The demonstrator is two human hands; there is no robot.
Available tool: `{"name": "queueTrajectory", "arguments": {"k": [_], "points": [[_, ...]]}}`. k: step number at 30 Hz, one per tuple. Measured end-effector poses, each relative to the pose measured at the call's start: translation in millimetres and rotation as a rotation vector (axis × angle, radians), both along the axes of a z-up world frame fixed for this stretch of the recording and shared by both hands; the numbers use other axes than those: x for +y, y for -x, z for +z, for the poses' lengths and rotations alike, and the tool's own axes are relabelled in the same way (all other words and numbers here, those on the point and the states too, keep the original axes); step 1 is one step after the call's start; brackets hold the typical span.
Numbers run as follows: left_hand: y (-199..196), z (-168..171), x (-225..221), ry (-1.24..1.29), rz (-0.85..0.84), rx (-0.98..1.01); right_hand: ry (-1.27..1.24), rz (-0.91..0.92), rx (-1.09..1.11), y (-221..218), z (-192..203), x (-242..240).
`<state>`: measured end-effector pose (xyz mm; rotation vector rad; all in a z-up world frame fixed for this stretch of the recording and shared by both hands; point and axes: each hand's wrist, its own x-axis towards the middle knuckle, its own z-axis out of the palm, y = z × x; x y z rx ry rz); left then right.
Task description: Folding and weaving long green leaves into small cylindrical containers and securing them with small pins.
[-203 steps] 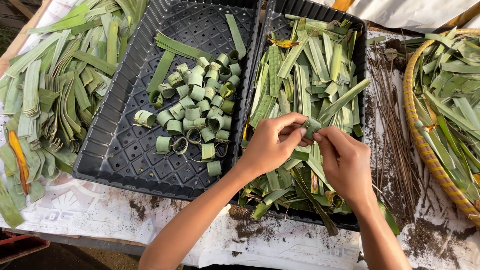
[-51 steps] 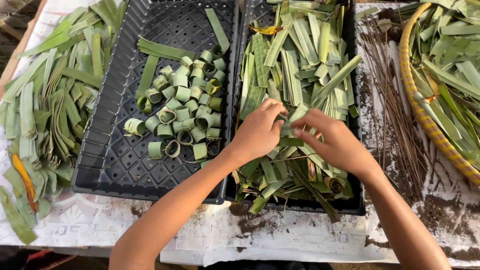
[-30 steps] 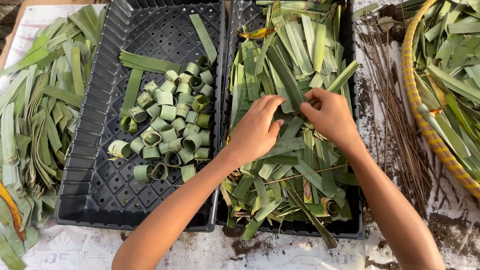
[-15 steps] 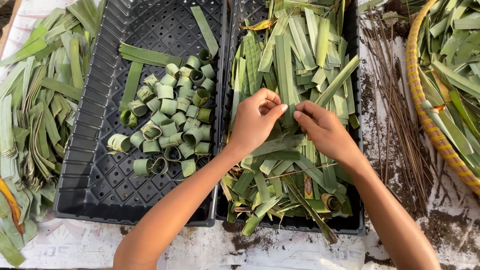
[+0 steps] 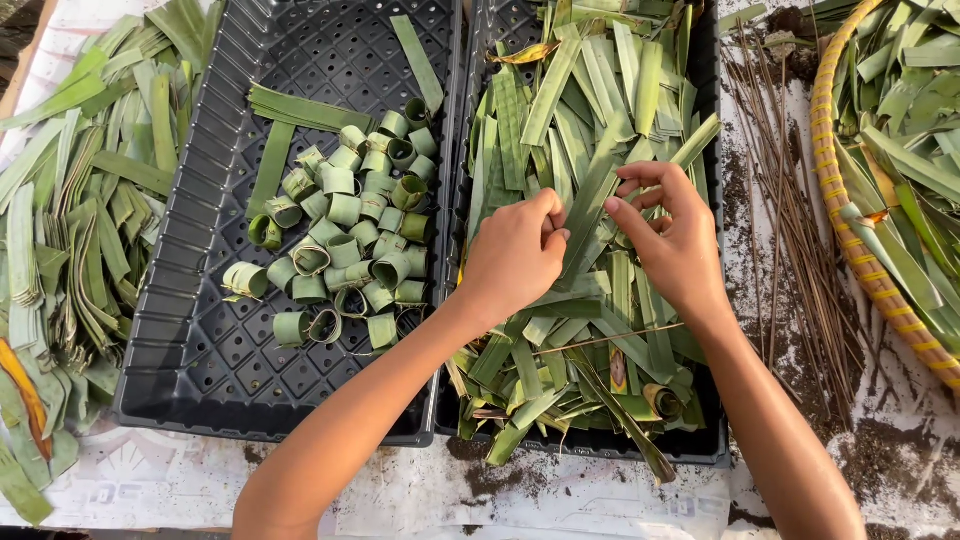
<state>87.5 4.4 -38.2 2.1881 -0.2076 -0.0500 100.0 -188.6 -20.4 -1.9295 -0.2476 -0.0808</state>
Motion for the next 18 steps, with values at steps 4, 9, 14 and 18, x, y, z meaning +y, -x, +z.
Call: {"name": "queueTrajectory", "arguments": {"k": [4, 9, 14, 18], "points": [[8, 21, 3, 0.17, -0.01, 0.072, -0.008, 0.006, 0.002, -3, -4, -4], [28, 49, 7, 0.255, -0.116, 0.209, -0.153, 0.063, -0.102, -3, -7, -9], [49, 49, 9, 0.275, -0.116, 0.24, -0.245, 0.03, -0.224, 8, 12, -6], [58, 40, 9, 0.448, -0.076, 0.244, -0.178, -0.011, -0.458, 22, 13, -5]]}}
